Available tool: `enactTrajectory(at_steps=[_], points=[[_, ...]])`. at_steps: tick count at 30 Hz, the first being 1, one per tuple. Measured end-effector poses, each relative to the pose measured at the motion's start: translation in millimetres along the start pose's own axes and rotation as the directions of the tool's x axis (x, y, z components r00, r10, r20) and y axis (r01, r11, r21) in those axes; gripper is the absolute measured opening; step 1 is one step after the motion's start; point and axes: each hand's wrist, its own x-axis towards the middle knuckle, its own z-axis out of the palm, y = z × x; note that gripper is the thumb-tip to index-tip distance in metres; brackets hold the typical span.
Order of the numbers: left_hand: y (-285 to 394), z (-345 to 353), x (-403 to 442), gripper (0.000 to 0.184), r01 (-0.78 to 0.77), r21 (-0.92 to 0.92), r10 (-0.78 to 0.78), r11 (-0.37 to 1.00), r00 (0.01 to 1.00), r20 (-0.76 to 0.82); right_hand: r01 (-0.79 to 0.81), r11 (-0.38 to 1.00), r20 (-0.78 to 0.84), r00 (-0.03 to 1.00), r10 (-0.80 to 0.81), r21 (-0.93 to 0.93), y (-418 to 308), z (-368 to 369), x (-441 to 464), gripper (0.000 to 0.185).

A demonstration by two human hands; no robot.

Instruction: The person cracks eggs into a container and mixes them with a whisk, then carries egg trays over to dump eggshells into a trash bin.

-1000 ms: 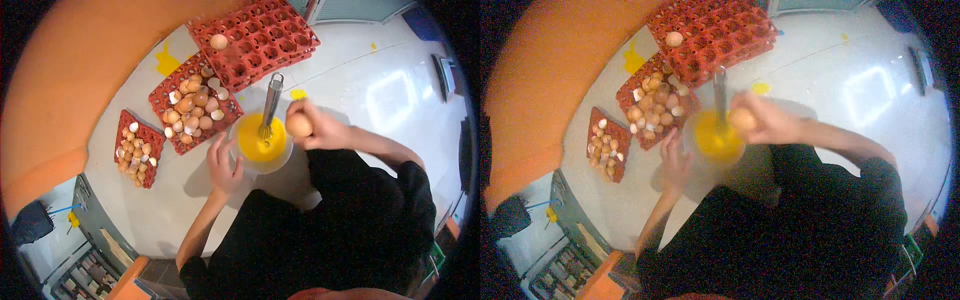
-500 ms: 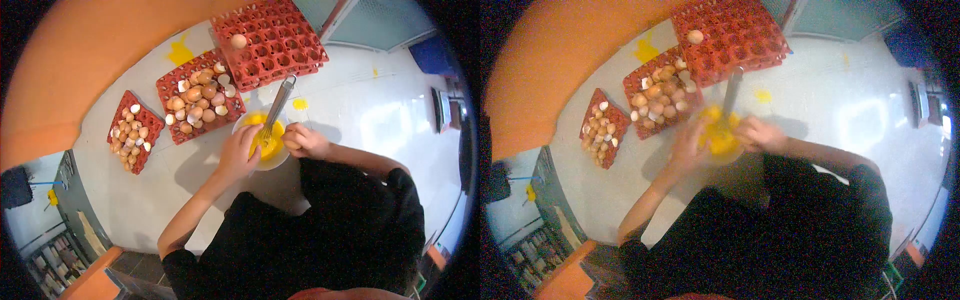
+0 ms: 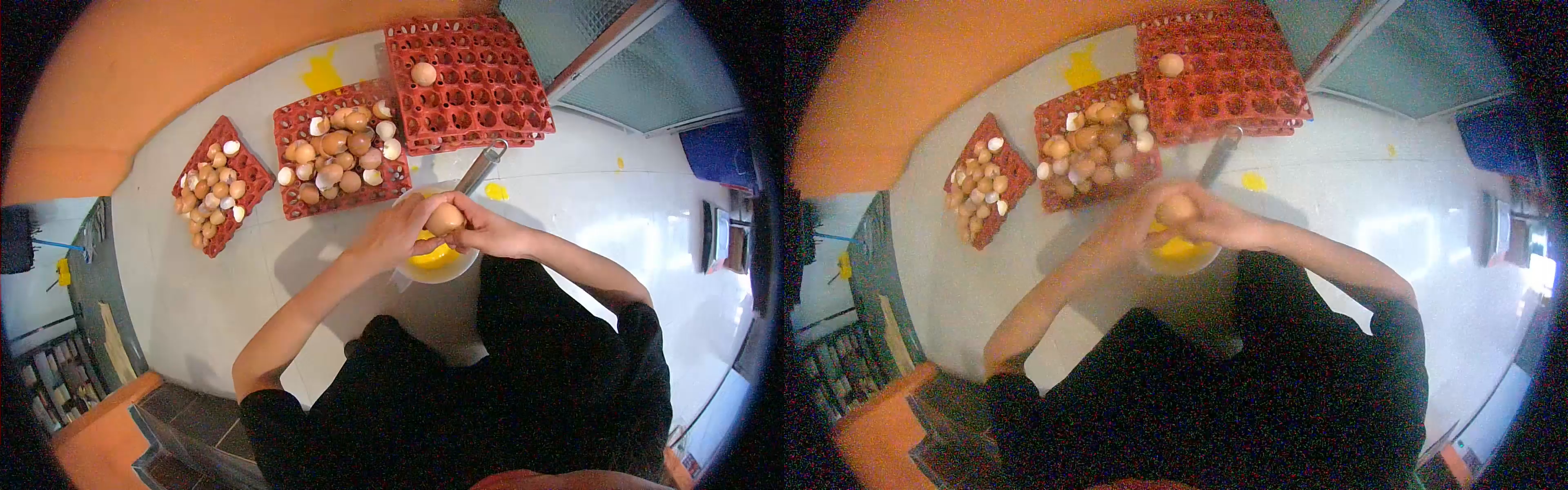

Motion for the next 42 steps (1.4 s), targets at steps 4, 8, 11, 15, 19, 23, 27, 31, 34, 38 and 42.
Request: enactTrajectory(at_steps=[4, 8, 11, 15, 19, 23, 27, 31, 34, 38, 42], points=[[-7.0, -2.6, -1.3, 0.058, 0.045, 0.055, -0.05, 0.997, 0.994, 0.098, 0.109, 0.963, 0.059, 0.994, -0.097, -0.247, -1.5, -12.9, 3.8, 0.054], [-33.6, 14.0, -10.7, 0.058, 0.033, 0.281, -0.063, 0.959, 0.993, 0.101, 0.225, 0.913, 0.094, 0.974, -0.205, -0.341, 12.5, -20.5, 8.8, 0.065], [-25.1, -8.2, -7.4, 0.058, -0.057, 0.485, 0.017, 0.873, 0.996, 0.087, 0.254, 0.861, 0.097, 0.967, -0.236, -0.441, 9.2, -18.6, 8.6, 0.067], [-16.4, -25.8, -4.0, 0.057, -0.11, 0.603, 0.058, 0.79, 0.993, 0.106, 0.228, 0.692, 0.107, 0.971, -0.214, -0.685, -18.5, -14.4, 5.5, 0.067], [-10.2, -31.6, 0.2, 0.054, 0.141, 0.46, -0.247, 0.876, 0.952, 0.179, 0.148, 0.47, 0.016, 0.962, -0.273, -0.87, -11.4, -16.8, 8.5, 0.066], [-5.0, -6.9, 5.3, 0.041, 0.343, -0.487, -0.487, 0.803, 0.849, -0.206, 0.241, 0.504, 0.028, 0.919, -0.393, -0.829, -28.7, -19.4, 22.4, 0.063], [-18.1, -14.0, 11.5, 0.034, 0.139, -0.978, -0.554, -0.155, 0.808, 0.202, 0.374, 0.274, 0.175, 0.817, -0.549, -0.886, -65.0, -10.0, 53.3, 0.056], [-26.2, -40.6, 13.1, 0.038, -0.052, -0.897, -0.444, -0.439, 0.88, 0.166, 0.508, 0.439, 0.229, 0.806, -0.546, -0.741, -71.9, 1.6, 65.6, 0.047], [-42.9, -48.5, 14.2, 0.035, -0.046, -0.934, -0.554, -0.356, 0.815, 0.171, 0.56, 0.39, 0.336, 0.793, -0.509, -0.731, -82.2, -23.4, 89.5, 0.034], [-101.8, -42.1, 4.1, 0.035, 0.345, -0.922, -0.742, 0.178, 0.662, 0.104, 0.063, 0.203, -0.021, 0.922, -0.387, -0.977, -95.8, -94.2, 137.5, 0.037], [-141.7, -43.0, 3.1, 0.04, 0.653, 0.197, -0.57, 0.731, 0.743, -0.35, -0.044, -0.087, -0.008, 0.929, -0.369, -0.995, -22.1, -158.6, 174.2, 0.041]])
